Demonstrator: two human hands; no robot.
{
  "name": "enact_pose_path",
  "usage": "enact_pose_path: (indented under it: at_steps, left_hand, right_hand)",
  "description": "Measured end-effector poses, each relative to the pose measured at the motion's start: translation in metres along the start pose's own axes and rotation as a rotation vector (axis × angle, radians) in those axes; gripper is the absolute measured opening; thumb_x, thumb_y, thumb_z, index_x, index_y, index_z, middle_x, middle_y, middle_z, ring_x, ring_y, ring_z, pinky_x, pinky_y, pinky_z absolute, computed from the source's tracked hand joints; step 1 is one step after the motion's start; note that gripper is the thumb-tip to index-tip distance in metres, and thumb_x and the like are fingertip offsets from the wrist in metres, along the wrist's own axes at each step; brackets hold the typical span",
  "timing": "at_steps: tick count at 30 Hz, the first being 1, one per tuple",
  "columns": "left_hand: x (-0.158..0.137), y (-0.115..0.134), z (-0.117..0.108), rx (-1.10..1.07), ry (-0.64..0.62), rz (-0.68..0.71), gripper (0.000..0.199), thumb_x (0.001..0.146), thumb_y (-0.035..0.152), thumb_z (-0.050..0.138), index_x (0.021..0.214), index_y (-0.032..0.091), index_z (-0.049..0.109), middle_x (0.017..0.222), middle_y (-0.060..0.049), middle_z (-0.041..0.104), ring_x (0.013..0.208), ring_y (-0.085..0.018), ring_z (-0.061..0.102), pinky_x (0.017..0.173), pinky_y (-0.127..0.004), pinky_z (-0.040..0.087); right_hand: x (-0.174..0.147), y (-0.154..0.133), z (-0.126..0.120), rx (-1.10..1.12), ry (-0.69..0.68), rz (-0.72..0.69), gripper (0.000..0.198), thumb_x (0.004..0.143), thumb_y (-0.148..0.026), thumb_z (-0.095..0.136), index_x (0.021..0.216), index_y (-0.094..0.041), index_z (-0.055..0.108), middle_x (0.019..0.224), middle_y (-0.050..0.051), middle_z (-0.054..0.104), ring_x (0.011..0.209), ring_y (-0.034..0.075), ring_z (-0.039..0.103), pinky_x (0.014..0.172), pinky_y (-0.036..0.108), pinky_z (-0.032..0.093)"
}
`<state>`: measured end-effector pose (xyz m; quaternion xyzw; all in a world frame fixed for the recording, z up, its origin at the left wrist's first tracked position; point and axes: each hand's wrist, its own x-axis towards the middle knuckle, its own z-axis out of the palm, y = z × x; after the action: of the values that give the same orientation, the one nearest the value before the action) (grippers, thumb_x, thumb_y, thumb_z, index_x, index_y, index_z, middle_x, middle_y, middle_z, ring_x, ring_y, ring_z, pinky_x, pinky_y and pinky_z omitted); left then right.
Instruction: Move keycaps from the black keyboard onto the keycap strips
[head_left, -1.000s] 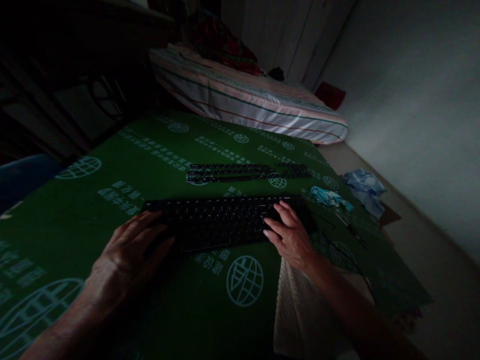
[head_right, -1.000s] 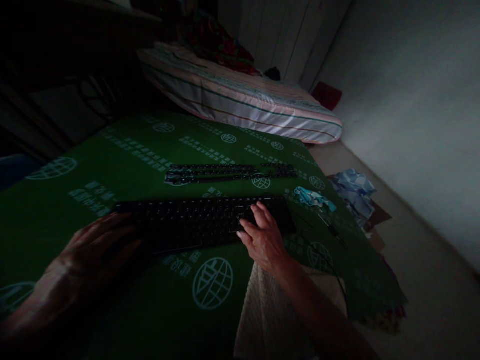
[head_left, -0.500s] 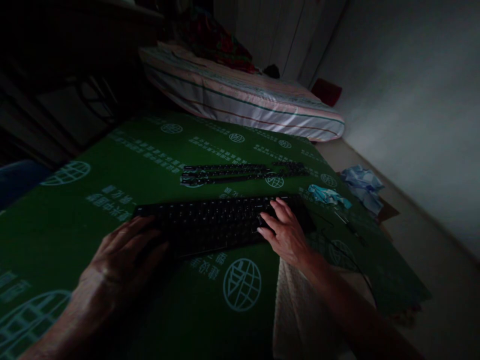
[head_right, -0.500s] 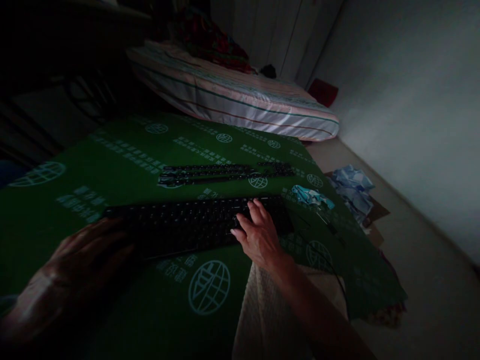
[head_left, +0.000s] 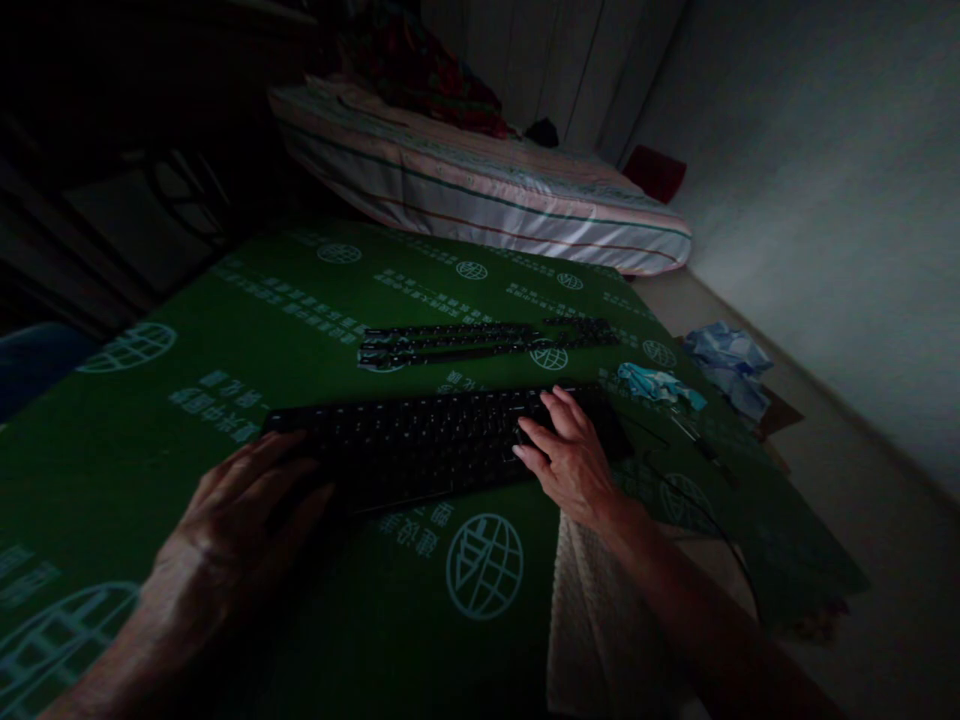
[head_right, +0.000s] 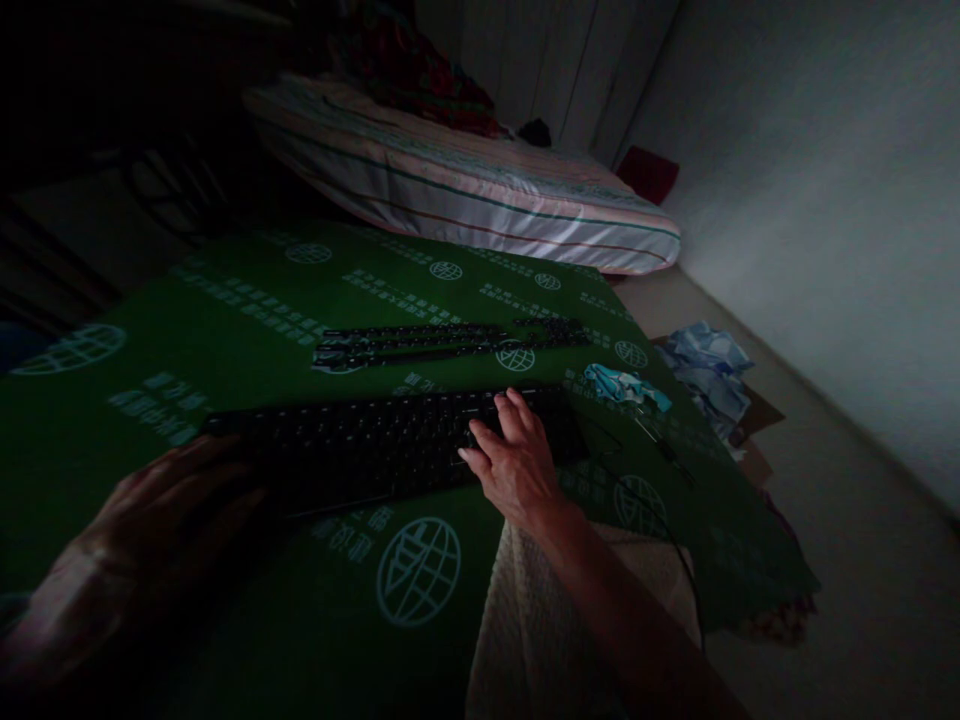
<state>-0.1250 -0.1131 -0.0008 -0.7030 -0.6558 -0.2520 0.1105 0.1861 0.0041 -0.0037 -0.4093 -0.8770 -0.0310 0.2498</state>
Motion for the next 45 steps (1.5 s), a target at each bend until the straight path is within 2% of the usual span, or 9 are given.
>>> enact_pose_path:
  at_steps: [6,12,17,23,30,36,42,45]
  left_hand:
    - [0.002,0.001,-0.002,0.007,-0.018,0.014,0.043,0.086,0.046,0.034,0.094,0.014,0.062,0.116,-0.020,0.058,0.116,-0.035,0.050,0.090,-0.052,0.046]
    - [0.001,0.002,0.000,0.023,-0.027,-0.003,0.044,0.085,0.046,0.034,0.093,0.014,0.063,0.116,-0.020,0.058,0.117,-0.035,0.049,0.093,-0.051,0.045]
    - [0.002,0.004,-0.003,0.020,-0.034,0.005,0.047,0.086,0.046,0.034,0.095,0.011,0.063,0.116,-0.022,0.058,0.117,-0.036,0.049,0.093,-0.052,0.044]
    - [0.001,0.004,-0.001,0.021,-0.033,0.018,0.043,0.087,0.043,0.033,0.093,0.013,0.062,0.116,-0.021,0.058,0.116,-0.037,0.050,0.093,-0.053,0.044]
    - [-0.005,-0.008,0.006,0.030,-0.036,0.011,0.034,0.086,0.041,0.041,0.099,0.016,0.059,0.125,-0.017,0.053,0.120,-0.035,0.047,0.097,-0.051,0.040]
    - [-0.006,-0.008,0.005,0.009,-0.019,0.007,0.035,0.087,0.042,0.038,0.100,0.017,0.059,0.125,-0.017,0.054,0.120,-0.035,0.047,0.096,-0.051,0.040]
    - [-0.004,-0.003,0.004,0.004,-0.028,0.007,0.037,0.087,0.042,0.038,0.099,0.015,0.060,0.123,-0.018,0.055,0.119,-0.034,0.048,0.096,-0.050,0.042]
    - [-0.002,0.001,0.001,-0.010,-0.028,0.007,0.037,0.087,0.043,0.037,0.098,0.015,0.060,0.120,-0.018,0.056,0.117,-0.034,0.050,0.095,-0.051,0.043]
  right_hand:
    - [0.001,0.000,0.000,-0.018,-0.063,-0.056,0.030,0.085,-0.036,0.058,0.109,-0.020,0.064,0.135,0.016,0.047,0.134,0.031,0.029,0.099,0.052,0.039]
    - [-0.002,-0.001,-0.002,-0.043,-0.039,-0.045,0.036,0.084,-0.038,0.059,0.116,-0.023,0.060,0.136,0.015,0.046,0.134,0.031,0.030,0.099,0.050,0.040]
    - [0.003,0.000,-0.002,-0.035,-0.067,-0.048,0.036,0.085,-0.040,0.057,0.112,-0.018,0.064,0.134,0.020,0.045,0.133,0.033,0.030,0.100,0.051,0.039]
    - [0.012,0.003,-0.006,0.016,-0.085,-0.035,0.026,0.084,-0.036,0.059,0.104,-0.022,0.067,0.135,0.014,0.046,0.133,0.031,0.030,0.099,0.053,0.041]
    - [0.016,0.006,-0.006,0.043,-0.158,-0.069,0.025,0.084,-0.033,0.058,0.105,-0.021,0.066,0.134,0.013,0.047,0.135,0.029,0.027,0.102,0.051,0.040]
    - [0.017,0.006,-0.007,0.046,-0.137,-0.057,0.023,0.085,-0.032,0.057,0.101,-0.020,0.068,0.129,0.013,0.051,0.133,0.028,0.031,0.102,0.049,0.041]
    - [0.008,0.008,-0.006,0.107,-0.018,-0.018,0.025,0.086,-0.030,0.055,0.104,-0.019,0.067,0.124,0.013,0.055,0.128,0.028,0.039,0.102,0.048,0.042]
    - [0.000,0.007,-0.006,0.119,-0.008,-0.038,0.023,0.086,-0.029,0.054,0.102,-0.020,0.068,0.125,0.012,0.054,0.128,0.028,0.038,0.102,0.050,0.041]
